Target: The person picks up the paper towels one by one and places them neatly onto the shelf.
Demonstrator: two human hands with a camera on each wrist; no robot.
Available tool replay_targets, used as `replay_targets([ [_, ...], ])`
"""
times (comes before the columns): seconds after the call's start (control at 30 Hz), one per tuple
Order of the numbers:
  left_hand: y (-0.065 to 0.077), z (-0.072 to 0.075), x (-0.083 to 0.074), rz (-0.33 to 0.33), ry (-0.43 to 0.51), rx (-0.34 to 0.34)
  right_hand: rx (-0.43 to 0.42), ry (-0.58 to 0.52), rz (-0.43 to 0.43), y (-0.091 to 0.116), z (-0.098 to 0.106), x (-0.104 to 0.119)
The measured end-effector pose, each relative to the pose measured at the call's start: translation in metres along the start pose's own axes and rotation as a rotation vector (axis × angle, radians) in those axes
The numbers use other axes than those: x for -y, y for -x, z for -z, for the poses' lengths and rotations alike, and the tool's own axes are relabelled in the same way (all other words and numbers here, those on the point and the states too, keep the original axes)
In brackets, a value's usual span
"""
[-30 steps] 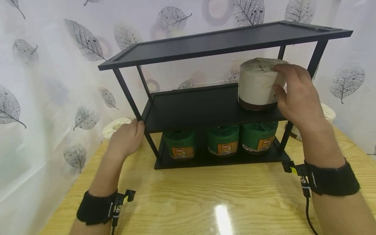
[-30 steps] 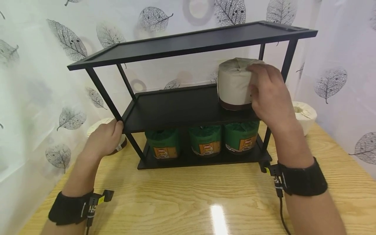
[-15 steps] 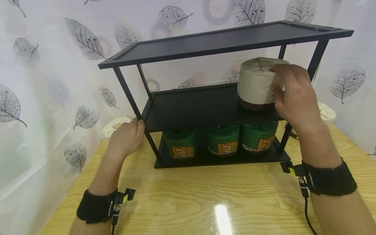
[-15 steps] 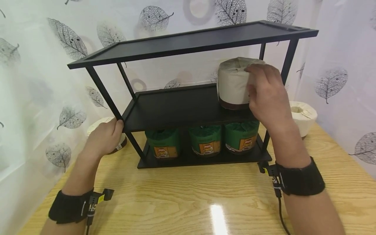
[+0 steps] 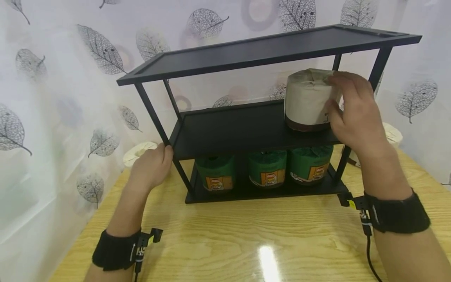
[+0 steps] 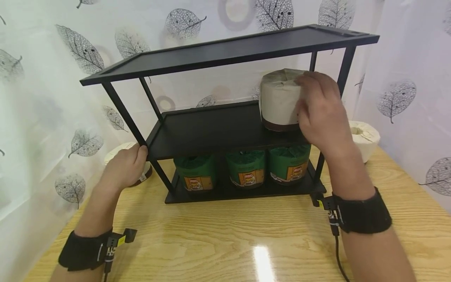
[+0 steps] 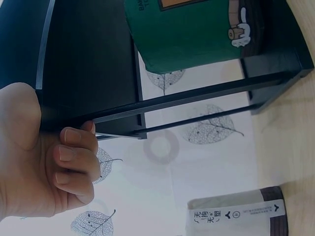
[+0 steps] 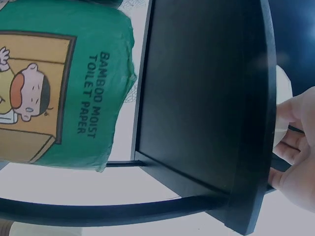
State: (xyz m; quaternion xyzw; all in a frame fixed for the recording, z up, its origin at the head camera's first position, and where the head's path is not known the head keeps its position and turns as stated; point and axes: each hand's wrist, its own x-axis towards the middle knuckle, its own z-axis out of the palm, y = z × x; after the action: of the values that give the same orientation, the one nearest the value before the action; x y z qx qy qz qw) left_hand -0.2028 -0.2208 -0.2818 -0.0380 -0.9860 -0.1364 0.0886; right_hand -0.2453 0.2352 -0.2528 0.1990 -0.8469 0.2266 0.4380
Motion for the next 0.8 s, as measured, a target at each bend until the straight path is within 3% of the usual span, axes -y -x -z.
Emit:
replay_targets([
  [0.4,-0.0012,-0.0004,-0.0004,-0.009,-0.006,-0.010,0.049,-0.011,-0.118,0.0016,0.0040,0.0010],
  [0.8,-0.0010,-0.0009,0.0007,0.002,-0.002,-0.004,0.028,0.032,-0.112,0.0020,0.0021,0.0062],
])
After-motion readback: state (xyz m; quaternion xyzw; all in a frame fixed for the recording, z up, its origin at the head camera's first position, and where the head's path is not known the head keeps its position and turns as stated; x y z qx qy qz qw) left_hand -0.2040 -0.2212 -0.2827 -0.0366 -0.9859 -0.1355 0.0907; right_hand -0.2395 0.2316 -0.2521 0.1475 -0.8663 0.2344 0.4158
